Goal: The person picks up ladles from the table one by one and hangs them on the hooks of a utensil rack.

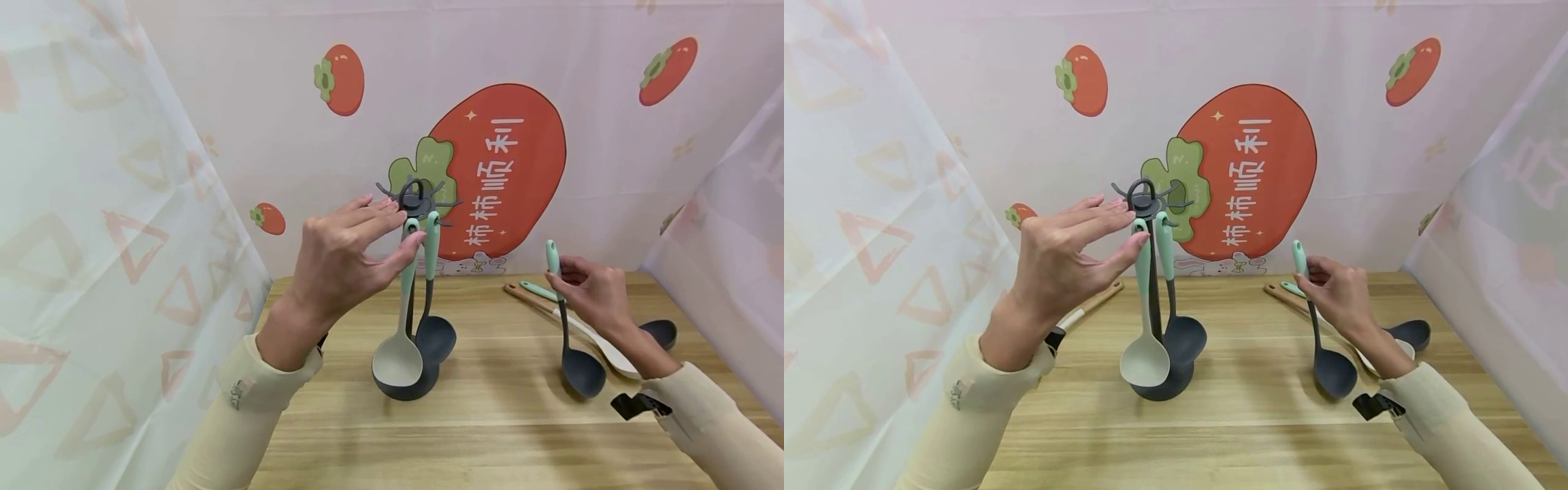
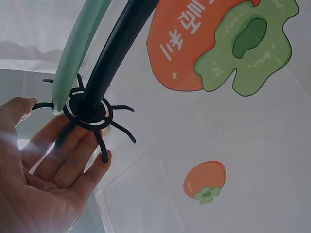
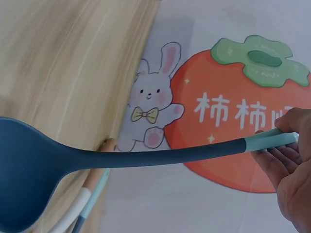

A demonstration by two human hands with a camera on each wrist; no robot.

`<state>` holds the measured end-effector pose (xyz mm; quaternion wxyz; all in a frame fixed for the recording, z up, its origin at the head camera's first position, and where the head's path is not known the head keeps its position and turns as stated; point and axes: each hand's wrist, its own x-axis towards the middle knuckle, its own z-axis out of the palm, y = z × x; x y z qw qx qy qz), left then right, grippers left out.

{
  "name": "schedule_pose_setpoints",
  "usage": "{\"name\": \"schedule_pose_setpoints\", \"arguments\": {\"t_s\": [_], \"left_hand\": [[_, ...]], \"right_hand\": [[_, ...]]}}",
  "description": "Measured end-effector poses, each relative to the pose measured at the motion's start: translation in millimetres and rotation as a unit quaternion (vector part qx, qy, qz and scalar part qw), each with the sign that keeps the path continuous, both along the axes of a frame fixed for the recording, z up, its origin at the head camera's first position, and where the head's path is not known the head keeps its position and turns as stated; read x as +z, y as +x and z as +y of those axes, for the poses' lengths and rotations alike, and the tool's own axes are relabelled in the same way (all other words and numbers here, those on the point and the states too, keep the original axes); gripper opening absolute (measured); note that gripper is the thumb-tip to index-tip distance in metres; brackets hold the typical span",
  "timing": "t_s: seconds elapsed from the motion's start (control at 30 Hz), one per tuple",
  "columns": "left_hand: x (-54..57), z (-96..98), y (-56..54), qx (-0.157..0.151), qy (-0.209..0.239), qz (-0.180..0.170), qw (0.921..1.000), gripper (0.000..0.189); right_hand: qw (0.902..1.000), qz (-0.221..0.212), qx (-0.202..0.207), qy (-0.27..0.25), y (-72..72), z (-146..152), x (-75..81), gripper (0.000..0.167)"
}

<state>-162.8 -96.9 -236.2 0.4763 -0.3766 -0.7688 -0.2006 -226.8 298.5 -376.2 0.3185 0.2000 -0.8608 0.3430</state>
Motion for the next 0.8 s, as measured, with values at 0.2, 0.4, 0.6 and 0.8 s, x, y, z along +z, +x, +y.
{"name": "schedule_pose_setpoints", "arguments": {"t_s": [0.2,0.4,0.6,0.8], "left_hand": [[-0.3,-0.2,0.2,0.001,0.002,0.002,1.0,0.031],[-0.4,-0.6,-0.3,-0.001,0.002,0.0,1.0,0.031],[-0.8,-1.4,-0.7,-0.006,0.005,-0.001,1.0,0.03],[-0.6,-2.3,-1.9,-0.014,0.01,-0.004,0.9998,0.028]], "right_hand": [[0.9997,0.016,0.017,-0.013,2.3,-9.3,9.6,0.028],[0.9986,0.026,0.038,-0.025,5.8,-20.3,20.4,0.028],[0.9972,0.032,0.06,-0.031,8.8,-31.8,29.9,0.028],[0.9956,0.044,0.076,-0.033,13.1,-43.3,42.0,0.027]]}}
